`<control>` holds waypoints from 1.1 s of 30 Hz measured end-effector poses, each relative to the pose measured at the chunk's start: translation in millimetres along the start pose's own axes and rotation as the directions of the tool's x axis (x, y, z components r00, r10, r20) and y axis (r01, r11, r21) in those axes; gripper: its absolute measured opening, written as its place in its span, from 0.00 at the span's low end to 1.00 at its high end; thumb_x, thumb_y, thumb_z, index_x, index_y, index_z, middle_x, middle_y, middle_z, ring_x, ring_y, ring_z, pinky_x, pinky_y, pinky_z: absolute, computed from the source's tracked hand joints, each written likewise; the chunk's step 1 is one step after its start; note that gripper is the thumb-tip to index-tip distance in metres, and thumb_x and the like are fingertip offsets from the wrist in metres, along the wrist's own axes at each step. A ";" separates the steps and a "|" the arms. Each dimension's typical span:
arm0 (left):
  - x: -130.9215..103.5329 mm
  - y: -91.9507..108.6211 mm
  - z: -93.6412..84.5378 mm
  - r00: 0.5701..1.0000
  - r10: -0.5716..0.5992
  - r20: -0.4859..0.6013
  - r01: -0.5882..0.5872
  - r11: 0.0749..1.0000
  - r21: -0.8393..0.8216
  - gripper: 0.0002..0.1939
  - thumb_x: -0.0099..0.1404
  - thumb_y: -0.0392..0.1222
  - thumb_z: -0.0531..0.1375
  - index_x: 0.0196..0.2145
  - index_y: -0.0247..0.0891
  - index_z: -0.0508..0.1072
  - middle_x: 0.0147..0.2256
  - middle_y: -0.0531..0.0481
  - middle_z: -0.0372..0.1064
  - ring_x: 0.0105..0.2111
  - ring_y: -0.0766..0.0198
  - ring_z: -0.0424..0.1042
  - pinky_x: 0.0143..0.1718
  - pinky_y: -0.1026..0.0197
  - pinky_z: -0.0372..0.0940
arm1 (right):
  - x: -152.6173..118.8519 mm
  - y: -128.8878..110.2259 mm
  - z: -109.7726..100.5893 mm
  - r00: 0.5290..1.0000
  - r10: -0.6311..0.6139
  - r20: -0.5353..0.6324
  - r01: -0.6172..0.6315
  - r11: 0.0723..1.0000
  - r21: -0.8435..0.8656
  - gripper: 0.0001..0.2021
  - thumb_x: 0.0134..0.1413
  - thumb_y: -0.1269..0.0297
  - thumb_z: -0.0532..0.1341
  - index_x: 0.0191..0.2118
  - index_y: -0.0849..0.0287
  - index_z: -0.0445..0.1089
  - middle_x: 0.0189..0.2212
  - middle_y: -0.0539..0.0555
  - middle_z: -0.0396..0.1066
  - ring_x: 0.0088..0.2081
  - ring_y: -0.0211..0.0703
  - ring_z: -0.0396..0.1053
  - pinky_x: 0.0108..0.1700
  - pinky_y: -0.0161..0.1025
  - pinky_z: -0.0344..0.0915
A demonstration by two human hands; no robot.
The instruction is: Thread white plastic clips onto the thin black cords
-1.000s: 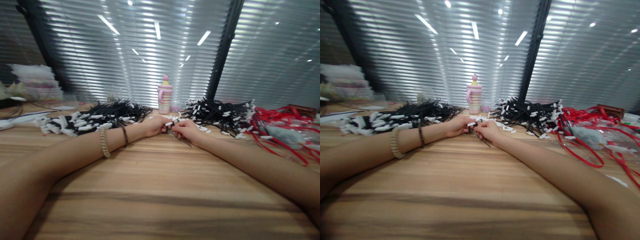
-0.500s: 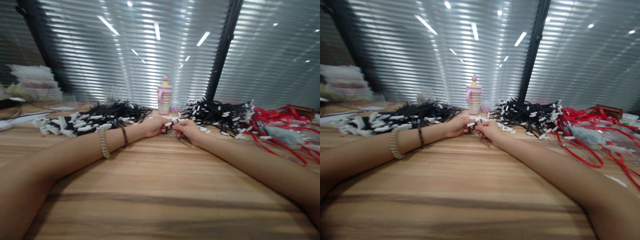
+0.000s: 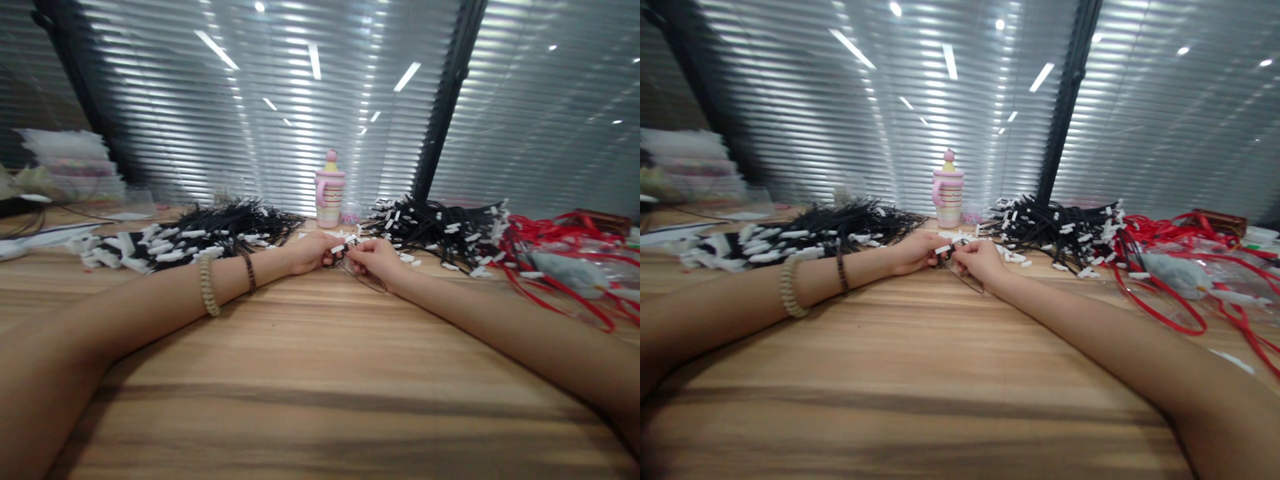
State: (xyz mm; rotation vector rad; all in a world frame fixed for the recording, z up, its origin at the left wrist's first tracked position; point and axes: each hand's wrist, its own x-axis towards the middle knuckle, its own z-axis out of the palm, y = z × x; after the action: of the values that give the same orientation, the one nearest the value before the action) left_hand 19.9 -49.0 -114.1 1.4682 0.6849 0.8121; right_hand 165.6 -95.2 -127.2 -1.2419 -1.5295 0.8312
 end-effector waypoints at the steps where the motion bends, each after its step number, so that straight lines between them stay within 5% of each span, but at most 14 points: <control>1: 0.3 -0.4 -0.3 1.000 0.001 -0.002 -0.001 1.000 0.006 0.10 0.50 0.42 0.62 0.24 0.31 0.68 0.20 0.53 0.62 0.17 0.77 0.57 0.15 0.73 0.45 | -0.2 0.0 -0.3 1.000 -0.006 -0.006 0.006 1.000 -0.008 0.07 0.39 0.66 0.60 0.20 0.65 0.68 0.13 0.50 0.64 0.15 0.30 0.59 0.16 0.26 0.53; 13: 2.6 -4.1 -5.0 0.999 0.029 0.023 -0.030 0.997 0.071 0.11 0.51 0.43 0.62 0.25 0.31 0.69 0.20 0.54 0.62 0.17 0.77 0.55 0.15 0.72 0.46 | 1.4 3.2 1.4 1.000 -0.016 -0.026 0.015 1.000 -0.020 0.05 0.37 0.68 0.59 0.19 0.65 0.67 0.12 0.49 0.63 0.15 0.30 0.58 0.16 0.27 0.51; 26: -2.6 -4.1 0.0 0.998 0.056 0.003 -0.056 0.985 0.162 0.14 0.53 0.47 0.60 0.23 0.30 0.70 0.17 0.55 0.60 0.16 0.77 0.54 0.15 0.72 0.47 | 4.3 9.8 0.3 0.992 -0.100 -0.072 0.081 0.970 -0.229 0.08 0.39 0.64 0.58 0.23 0.65 0.69 0.14 0.50 0.65 0.14 0.31 0.58 0.16 0.28 0.51; 33: 1.8 -7.6 -2.7 0.999 0.050 0.006 -0.051 0.996 0.078 0.13 0.51 0.45 0.61 0.23 0.31 0.69 0.20 0.52 0.62 0.18 0.76 0.57 0.16 0.71 0.47 | 2.3 3.3 0.1 0.979 -0.185 -0.089 0.145 0.932 -0.333 0.05 0.37 0.68 0.59 0.22 0.65 0.69 0.17 0.52 0.68 0.19 0.34 0.63 0.20 0.28 0.55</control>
State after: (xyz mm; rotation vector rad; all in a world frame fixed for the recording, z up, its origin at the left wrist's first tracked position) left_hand 19.2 -45.4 -121.6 1.5631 0.6854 0.8287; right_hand 166.5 -92.1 -129.6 -1.3487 -1.6919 0.3953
